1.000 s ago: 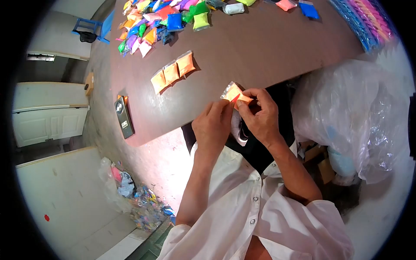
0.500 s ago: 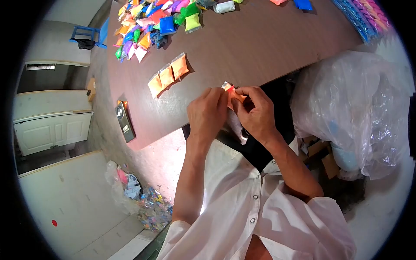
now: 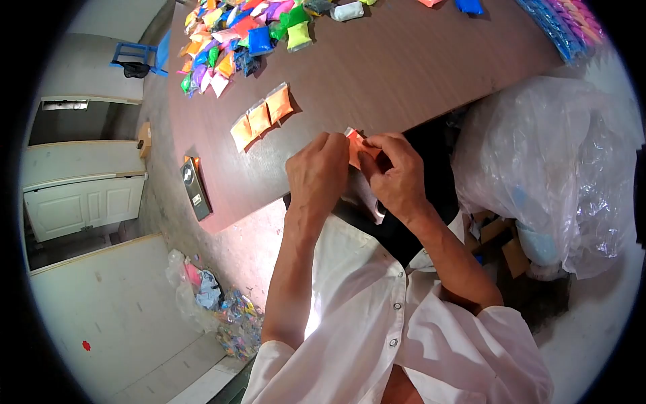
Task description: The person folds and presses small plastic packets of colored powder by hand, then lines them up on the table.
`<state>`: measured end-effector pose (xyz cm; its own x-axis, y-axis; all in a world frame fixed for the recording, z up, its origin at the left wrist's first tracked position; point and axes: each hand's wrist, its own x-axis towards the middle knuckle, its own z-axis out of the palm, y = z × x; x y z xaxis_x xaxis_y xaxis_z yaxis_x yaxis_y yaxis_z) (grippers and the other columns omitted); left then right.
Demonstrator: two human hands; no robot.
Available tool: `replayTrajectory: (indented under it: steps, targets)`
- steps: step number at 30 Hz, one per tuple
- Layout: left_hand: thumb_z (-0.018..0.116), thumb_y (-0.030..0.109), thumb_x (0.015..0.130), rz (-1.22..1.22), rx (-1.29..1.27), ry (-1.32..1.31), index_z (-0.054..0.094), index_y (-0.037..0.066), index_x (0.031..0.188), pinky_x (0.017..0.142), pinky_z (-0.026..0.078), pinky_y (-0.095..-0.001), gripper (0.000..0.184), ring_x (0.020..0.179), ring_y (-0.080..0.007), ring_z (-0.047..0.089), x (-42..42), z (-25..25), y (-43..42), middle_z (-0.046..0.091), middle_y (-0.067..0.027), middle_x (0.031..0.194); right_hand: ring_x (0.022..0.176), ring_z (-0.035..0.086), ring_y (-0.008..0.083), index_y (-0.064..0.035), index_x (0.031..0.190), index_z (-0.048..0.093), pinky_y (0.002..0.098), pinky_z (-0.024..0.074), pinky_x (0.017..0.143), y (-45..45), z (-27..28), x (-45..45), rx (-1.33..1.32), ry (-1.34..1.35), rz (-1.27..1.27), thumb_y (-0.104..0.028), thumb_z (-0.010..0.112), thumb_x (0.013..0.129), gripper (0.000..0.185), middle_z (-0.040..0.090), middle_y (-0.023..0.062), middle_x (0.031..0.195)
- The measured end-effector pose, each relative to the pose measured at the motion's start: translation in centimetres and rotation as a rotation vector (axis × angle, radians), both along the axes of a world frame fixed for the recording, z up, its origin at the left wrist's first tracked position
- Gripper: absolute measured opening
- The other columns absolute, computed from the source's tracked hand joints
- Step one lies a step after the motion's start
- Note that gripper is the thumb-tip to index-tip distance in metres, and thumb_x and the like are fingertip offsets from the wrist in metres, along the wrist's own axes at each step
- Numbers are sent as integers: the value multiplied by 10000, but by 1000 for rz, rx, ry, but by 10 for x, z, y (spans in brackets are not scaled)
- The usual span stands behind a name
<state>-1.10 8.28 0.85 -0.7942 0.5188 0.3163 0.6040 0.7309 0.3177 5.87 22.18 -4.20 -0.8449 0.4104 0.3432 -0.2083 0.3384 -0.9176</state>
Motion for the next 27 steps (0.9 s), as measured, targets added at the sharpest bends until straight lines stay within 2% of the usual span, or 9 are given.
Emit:
replayTrajectory:
  steps: [8,13,17,19,20,22,23,25,27]
  targets:
    - [763,115,929,-18,-12,-51,762,76,994,615,557,-381,76,660,-297,695,17,8,-9,686,-92,796,936,740,321,-64,1252,728,373,619,777,13,10,1,62,-74,65,-87,821,884,380,691,161,1090]
    - [758,83,925,-20,-43,-52,757,73,1005,619,560,-387,81,661,-292,695,18,9,-15,687,-90,806,857,742,310,-90,1306,728,376,620,755,31,20,-6,414,-216,214,-209,774,936,392,696,139,1010]
    - [746,64,928,-52,-10,-34,749,69,1035,651,578,-388,107,721,-299,722,15,4,-17,721,-101,889,889,755,324,-85,1307,725,388,618,760,38,39,-9,454,-290,248,-240,753,948,392,738,155,1042]
    - [743,59,929,-67,25,-29,748,68,1042,663,585,-388,113,744,-302,732,15,4,-17,733,-106,920,970,761,347,-74,1320,714,392,615,795,38,42,-11,381,-471,322,-247,749,946,413,756,189,1141]
    - [739,57,931,-67,18,-41,749,68,1050,672,589,-387,120,758,-304,738,15,5,-17,740,-110,937,970,761,347,-74,1320,714,392,615,795,38,39,-10,381,-471,322,-247,749,946,413,756,189,1141]
    - [735,54,933,-66,9,-56,751,68,1058,681,594,-386,126,772,-307,744,16,6,-16,746,-115,954,915,770,244,-70,1378,684,341,605,771,37,24,-9,152,-412,378,-105,725,943,439,761,166,1183]
    - [731,52,937,-69,-4,-57,754,66,1066,684,595,-386,133,774,-308,744,16,6,-16,749,-115,958,915,770,244,-70,1378,684,341,605,771,34,14,-9,148,-415,376,-105,725,943,439,761,166,1183]
    - [726,50,940,-77,-17,-60,757,65,1075,686,596,-387,140,776,-310,745,15,4,-13,751,-116,962,899,752,173,-54,1428,649,298,592,789,31,2,-12,-62,-199,394,-47,690,955,474,772,135,1182]
    - [700,18,861,-97,34,-53,730,98,1057,674,577,-407,213,810,-297,712,14,2,-13,688,-74,891,881,721,137,-51,1444,637,278,583,781,34,4,-10,-126,-264,430,-29,683,960,486,770,111,1159]
